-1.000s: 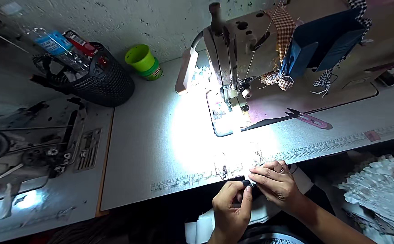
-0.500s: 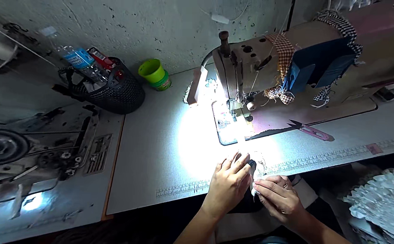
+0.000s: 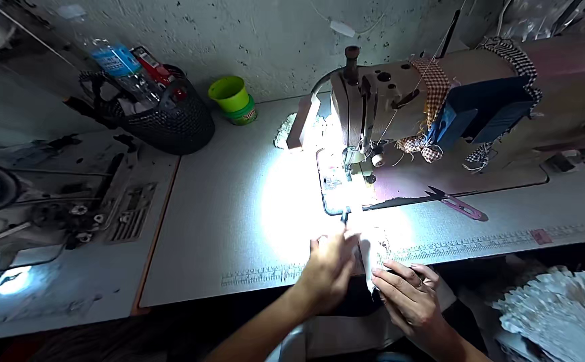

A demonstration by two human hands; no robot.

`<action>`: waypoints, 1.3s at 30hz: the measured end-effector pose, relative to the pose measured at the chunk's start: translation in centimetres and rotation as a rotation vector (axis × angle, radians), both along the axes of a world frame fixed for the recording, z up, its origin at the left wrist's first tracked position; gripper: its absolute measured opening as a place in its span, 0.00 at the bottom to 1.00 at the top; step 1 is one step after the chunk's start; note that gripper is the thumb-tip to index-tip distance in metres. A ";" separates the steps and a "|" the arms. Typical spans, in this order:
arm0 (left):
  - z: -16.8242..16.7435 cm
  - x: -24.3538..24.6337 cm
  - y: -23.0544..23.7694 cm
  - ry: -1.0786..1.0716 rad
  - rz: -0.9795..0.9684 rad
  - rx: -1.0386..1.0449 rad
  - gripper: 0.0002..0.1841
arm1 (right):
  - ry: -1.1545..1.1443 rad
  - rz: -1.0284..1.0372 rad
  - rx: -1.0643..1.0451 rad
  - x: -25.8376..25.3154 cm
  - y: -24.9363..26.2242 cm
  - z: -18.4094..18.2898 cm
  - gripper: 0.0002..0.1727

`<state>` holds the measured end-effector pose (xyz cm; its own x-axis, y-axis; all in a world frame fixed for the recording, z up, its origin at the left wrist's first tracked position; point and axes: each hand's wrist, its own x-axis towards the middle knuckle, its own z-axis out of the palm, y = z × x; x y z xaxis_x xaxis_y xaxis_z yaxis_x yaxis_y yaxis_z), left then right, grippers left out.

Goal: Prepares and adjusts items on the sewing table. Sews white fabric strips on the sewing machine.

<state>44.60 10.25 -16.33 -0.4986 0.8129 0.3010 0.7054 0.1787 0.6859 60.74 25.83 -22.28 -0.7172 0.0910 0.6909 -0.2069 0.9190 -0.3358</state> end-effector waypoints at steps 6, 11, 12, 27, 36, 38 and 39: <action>0.2 -9.9 5.6 0.202 0.103 -0.012 0.24 | 0.028 -0.033 -0.009 -0.4 -0.6 0.2 0.13; 1.3 -11.1 6.6 0.143 0.201 -0.174 0.20 | 0.042 -0.060 -0.043 -0.5 -0.9 -0.2 0.13; 1.9 -11.4 6.9 0.120 0.214 -0.245 0.20 | 0.044 -0.060 -0.049 -0.5 -1.0 -0.2 0.13; -0.6 -17.1 9.2 0.387 0.108 -0.235 0.18 | 0.036 -0.075 -0.053 -0.5 -1.2 0.1 0.14; 2.7 -12.4 7.9 0.106 0.299 -0.278 0.16 | 0.037 -0.081 -0.055 -0.5 -1.5 -0.1 0.13; 2.5 -12.4 8.1 -0.033 0.302 -0.320 0.18 | 0.028 -0.082 -0.047 -0.6 -1.5 0.1 0.13; 2.5 -12.5 8.1 -0.064 0.300 -0.322 0.19 | 0.025 -0.083 -0.044 -0.5 -1.6 0.2 0.13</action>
